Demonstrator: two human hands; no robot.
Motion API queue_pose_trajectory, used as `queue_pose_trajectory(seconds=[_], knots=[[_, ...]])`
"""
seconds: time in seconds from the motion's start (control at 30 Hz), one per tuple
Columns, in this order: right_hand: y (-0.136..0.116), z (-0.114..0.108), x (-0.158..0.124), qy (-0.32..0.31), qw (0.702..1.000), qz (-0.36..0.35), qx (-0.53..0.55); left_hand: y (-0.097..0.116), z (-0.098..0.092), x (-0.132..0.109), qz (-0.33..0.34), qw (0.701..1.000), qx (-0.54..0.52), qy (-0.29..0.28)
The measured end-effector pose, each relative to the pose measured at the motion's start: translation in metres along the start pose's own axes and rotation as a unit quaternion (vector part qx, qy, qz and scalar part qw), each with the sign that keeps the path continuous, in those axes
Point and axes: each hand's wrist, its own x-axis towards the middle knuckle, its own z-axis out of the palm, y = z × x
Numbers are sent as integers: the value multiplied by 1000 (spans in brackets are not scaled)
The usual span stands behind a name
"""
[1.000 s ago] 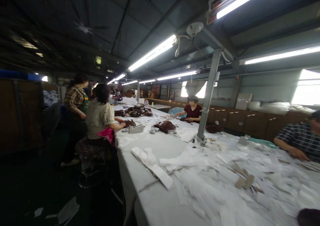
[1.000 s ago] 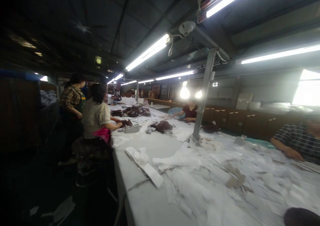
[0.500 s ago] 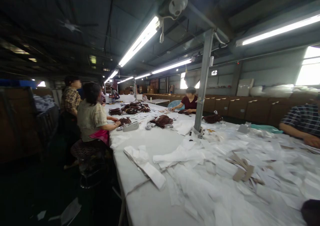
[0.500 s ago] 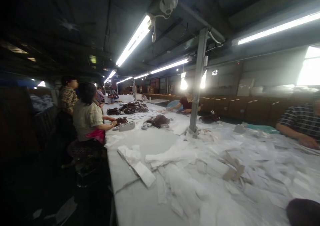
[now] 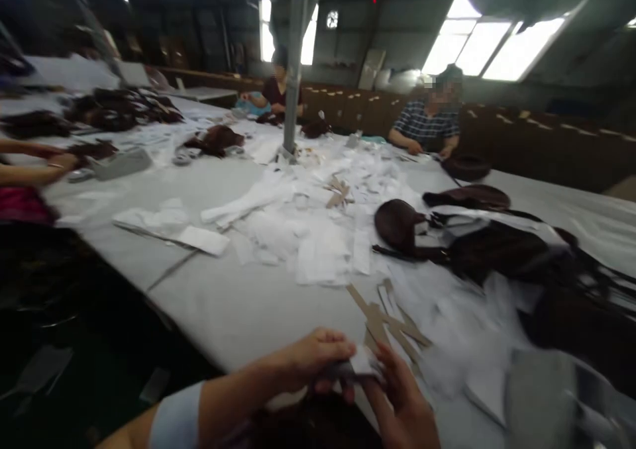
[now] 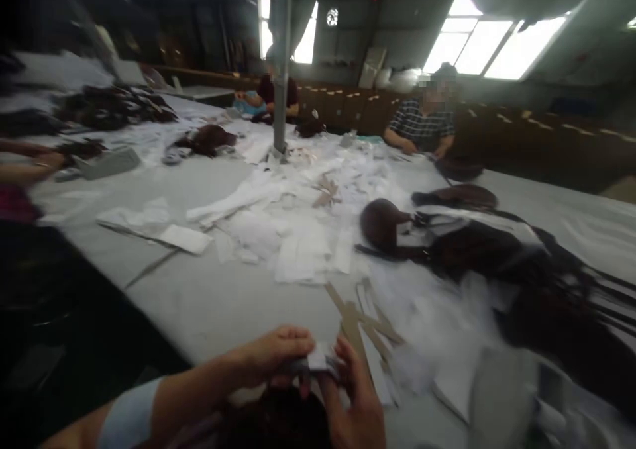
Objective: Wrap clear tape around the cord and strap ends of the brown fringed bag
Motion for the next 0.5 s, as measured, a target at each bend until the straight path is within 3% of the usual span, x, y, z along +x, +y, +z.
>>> queue_pose_trajectory(seconds=[0.07,0.13,0.2,0.27,0.37,0.5], knots=[[-16,-16,0,-7,998,-52,-21,3,-1,1,-19,998,57,-33],[-36,-24,6,-77,993,-82,-42,8,2,-4,-27,993,94,-65],[-52,-27,11,-159,985,-57,-31,13,8,-13,-22,990,117,-74],[-60,-29,12,-189,981,-29,-2,14,13,-22,-9,989,139,-53],[-55,-39,0,-136,989,10,51,11,11,-30,31,979,199,24],[-34,-64,-45,17,993,110,23,1,-8,-35,85,968,193,138]])
